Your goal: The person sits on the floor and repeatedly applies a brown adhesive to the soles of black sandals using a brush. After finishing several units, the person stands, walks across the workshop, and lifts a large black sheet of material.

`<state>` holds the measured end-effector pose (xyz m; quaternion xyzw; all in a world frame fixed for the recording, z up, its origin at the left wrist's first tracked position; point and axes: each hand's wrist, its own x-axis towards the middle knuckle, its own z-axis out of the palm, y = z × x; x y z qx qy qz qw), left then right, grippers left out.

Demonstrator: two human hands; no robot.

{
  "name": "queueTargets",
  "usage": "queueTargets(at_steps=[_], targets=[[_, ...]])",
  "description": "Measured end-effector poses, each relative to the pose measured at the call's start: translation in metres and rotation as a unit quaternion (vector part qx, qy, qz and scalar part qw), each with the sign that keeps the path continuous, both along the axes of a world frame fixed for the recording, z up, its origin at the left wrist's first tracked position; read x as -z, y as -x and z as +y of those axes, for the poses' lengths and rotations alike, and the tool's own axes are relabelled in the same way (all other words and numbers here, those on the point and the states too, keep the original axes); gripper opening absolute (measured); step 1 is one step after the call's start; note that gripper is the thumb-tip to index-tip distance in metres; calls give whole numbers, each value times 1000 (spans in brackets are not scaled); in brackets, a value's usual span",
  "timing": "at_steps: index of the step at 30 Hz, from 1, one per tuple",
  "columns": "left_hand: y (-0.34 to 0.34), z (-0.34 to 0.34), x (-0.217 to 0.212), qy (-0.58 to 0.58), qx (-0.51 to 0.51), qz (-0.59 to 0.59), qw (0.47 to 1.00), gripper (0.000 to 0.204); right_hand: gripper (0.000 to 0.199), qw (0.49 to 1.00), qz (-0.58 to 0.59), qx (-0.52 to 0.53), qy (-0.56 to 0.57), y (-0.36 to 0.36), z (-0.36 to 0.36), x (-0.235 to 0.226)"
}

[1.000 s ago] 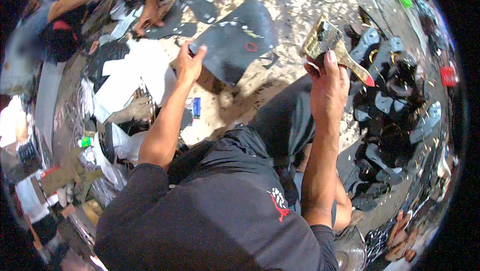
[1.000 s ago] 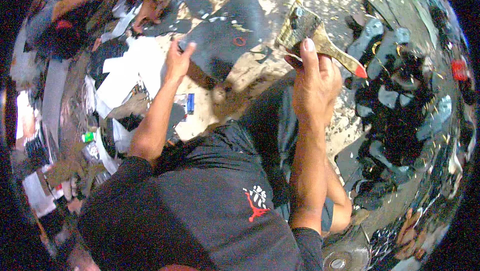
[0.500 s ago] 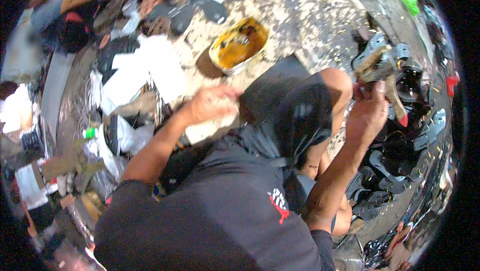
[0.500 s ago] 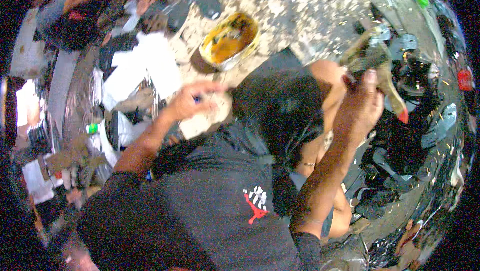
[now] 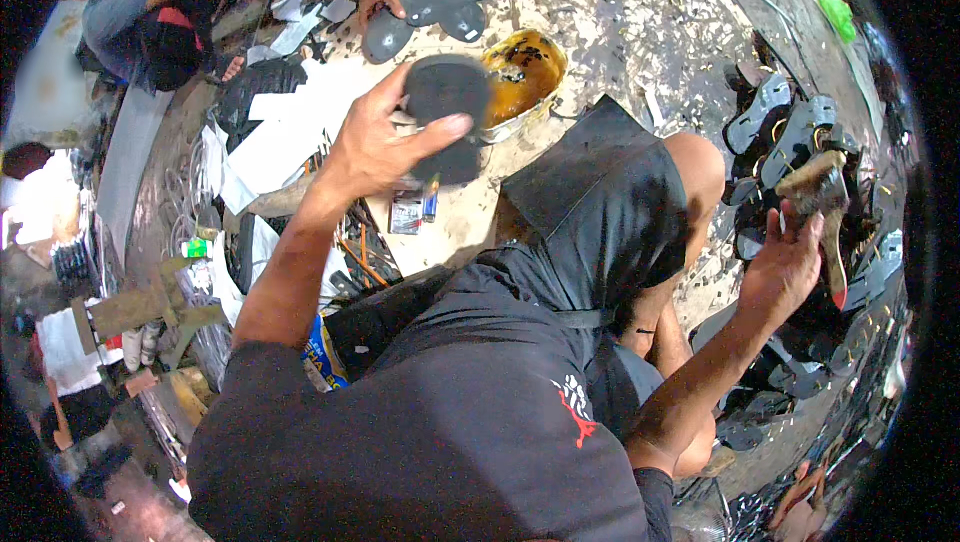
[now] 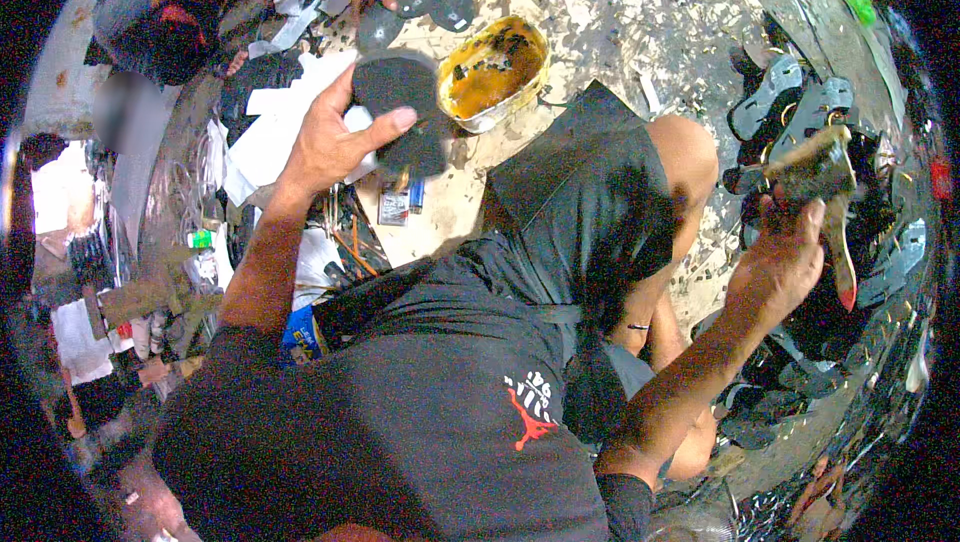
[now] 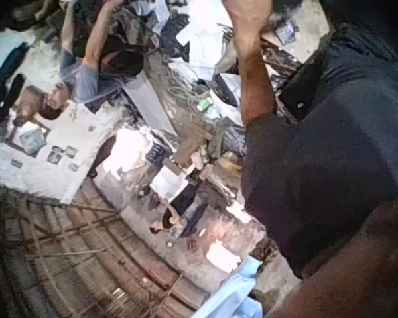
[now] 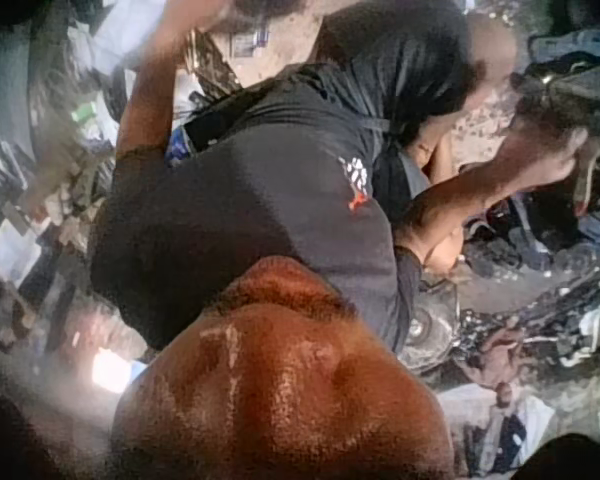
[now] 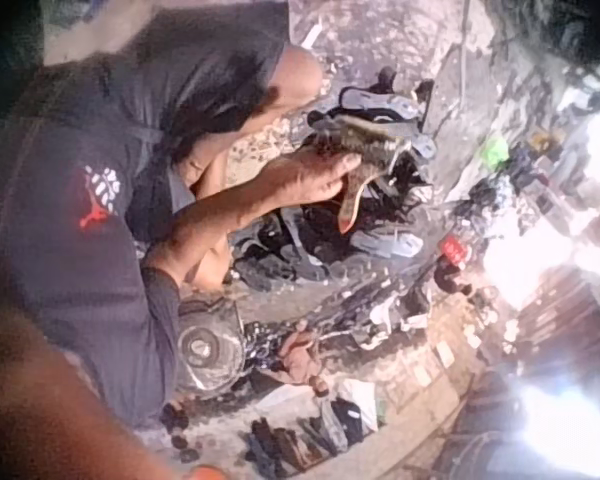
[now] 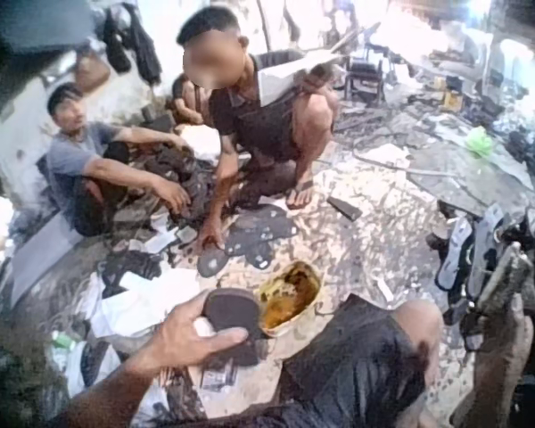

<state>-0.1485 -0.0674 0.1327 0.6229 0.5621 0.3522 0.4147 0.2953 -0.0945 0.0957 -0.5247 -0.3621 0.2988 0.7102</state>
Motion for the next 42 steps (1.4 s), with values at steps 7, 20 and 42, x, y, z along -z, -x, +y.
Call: queueTargets(at_steps=[7,20,42], targets=[[-120,-18,14,-351,422,-45,835,28,35,986,88,139,-24,-68,-57,-19],[6,33,195,247,-251,-162,922,93,26,972,131,194,16,-101,-111,21],[-335,133,8,4,442,-30,897,34,33,900,63,422,-86,-112,-268,-13]])
